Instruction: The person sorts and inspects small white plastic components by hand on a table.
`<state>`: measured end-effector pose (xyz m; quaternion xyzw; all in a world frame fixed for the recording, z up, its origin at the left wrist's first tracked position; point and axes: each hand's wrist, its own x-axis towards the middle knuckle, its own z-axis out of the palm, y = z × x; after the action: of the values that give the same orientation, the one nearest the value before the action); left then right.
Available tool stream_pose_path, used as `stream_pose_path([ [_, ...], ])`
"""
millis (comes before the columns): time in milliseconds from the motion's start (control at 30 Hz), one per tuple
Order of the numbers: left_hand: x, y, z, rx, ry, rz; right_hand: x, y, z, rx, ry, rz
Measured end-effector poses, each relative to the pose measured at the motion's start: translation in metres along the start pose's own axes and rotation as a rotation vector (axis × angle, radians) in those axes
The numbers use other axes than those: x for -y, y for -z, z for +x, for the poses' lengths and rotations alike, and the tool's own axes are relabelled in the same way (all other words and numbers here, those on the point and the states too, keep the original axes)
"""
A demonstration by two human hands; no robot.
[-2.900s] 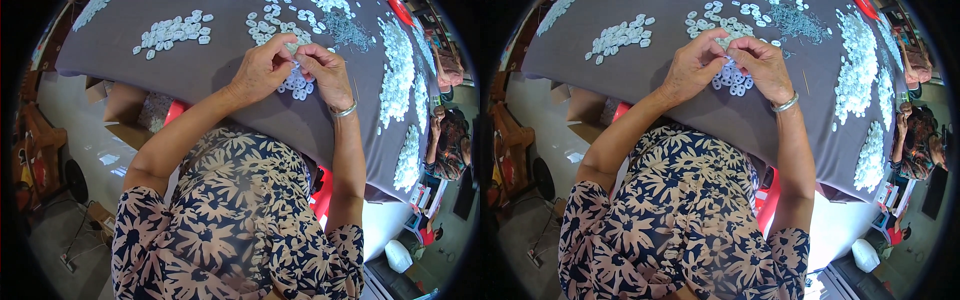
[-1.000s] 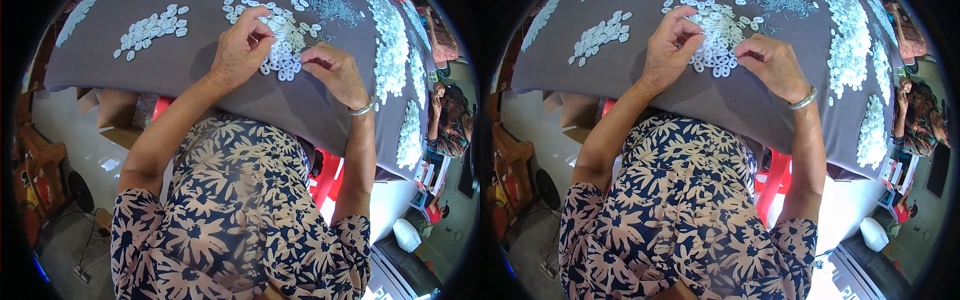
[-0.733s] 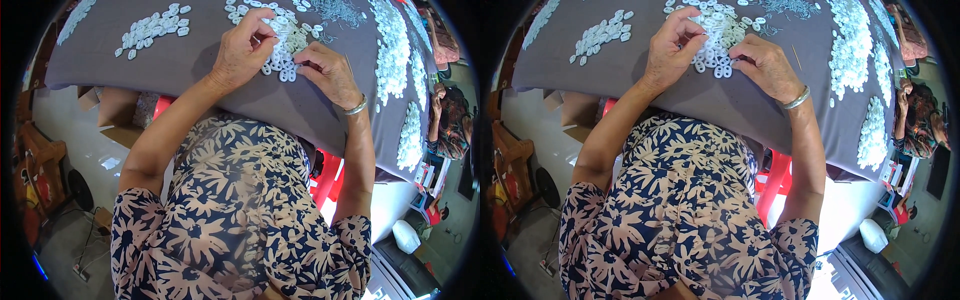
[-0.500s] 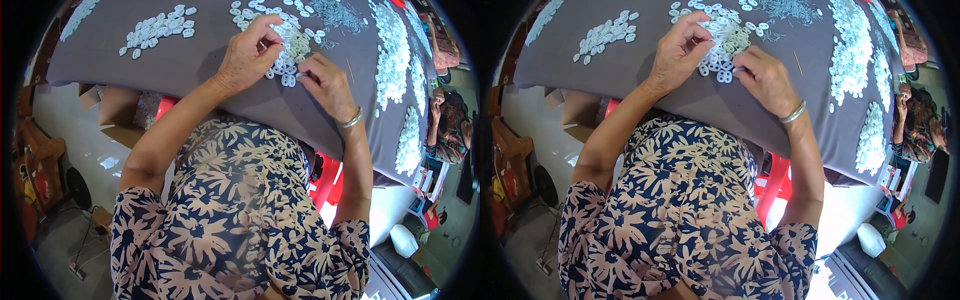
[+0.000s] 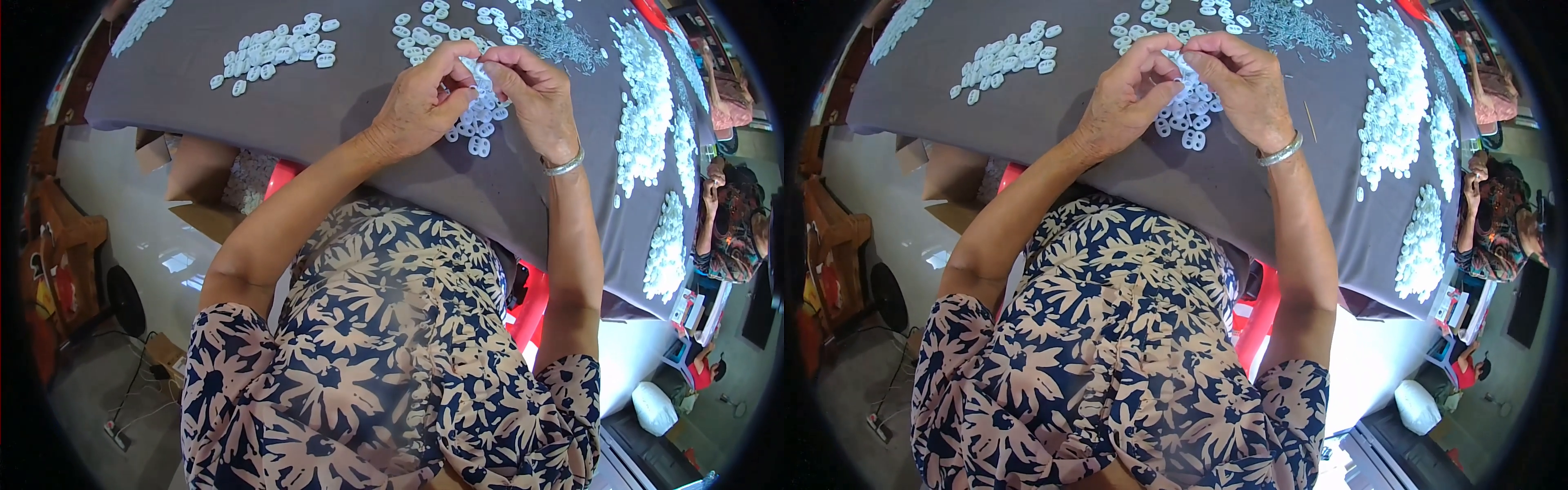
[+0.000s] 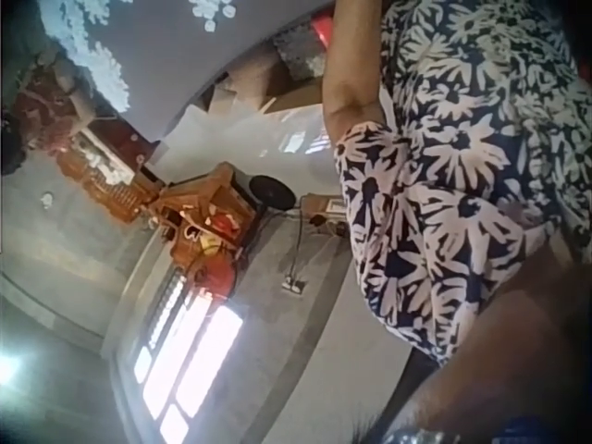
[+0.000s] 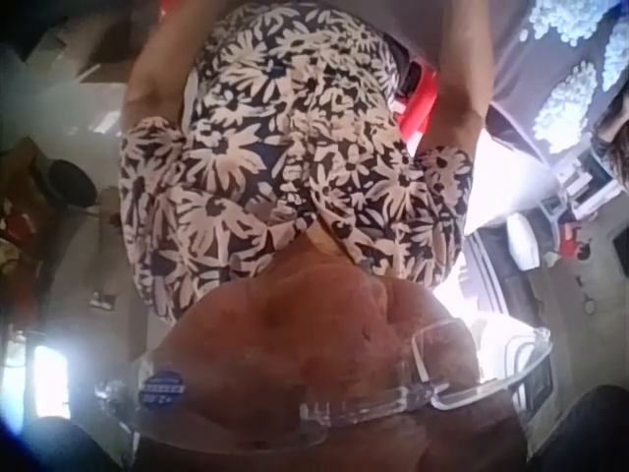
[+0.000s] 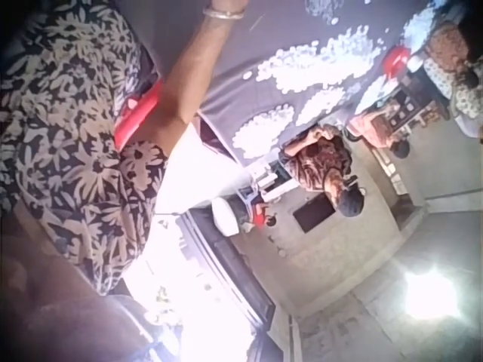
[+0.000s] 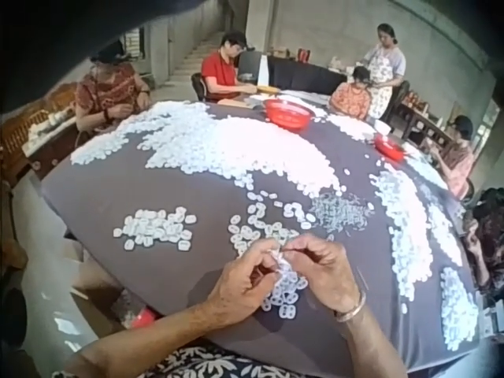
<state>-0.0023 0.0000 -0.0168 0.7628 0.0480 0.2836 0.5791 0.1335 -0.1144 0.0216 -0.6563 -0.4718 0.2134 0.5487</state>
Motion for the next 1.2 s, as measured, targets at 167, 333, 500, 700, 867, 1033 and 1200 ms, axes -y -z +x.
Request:
stream_pose_path([
  [167, -0.0013, 0.0012, -0.001, 0.006, -0.01, 0.042, -0.0004, -0.0032, -0.004, -0.043, 0.015, 0.063],
  [333, -0.0021, 0.0009, -0.0011, 0.01, 0.005, 0.061, -0.002, -0.0002, -0.0037, -0.01, 0.076, 0.026],
  [500, -0.0009, 0.0009, -0.0006, 0.015, 0.007, 0.066, -0.0041, 0.0, -0.0034, 0.033, 0.114, -0.017],
  [700, -0.0031, 0.001, -0.001, 0.007, 0.018, 0.067, -0.0026, -0.0004, -0.0035, 0.041, 0.143, -0.067],
  [867, -0.0042, 0.0013, -0.0018, 0.001, 0.024, 0.076, -0.0039, -0.0001, -0.0046, 0.042, 0.157, -0.05],
  [1033, -0.0026, 0.0002, -0.0013, 0.005, 0.018, 0.086, -0.007, 0.0012, -0.0026, 0.005, 0.2, -0.122],
  [1200, 0.002, 0.0006, -0.002, -0.047, -0.04, 0.071, -0.0007, -0.0035, -0.0039, 0.06, 0.249, -0.163],
])
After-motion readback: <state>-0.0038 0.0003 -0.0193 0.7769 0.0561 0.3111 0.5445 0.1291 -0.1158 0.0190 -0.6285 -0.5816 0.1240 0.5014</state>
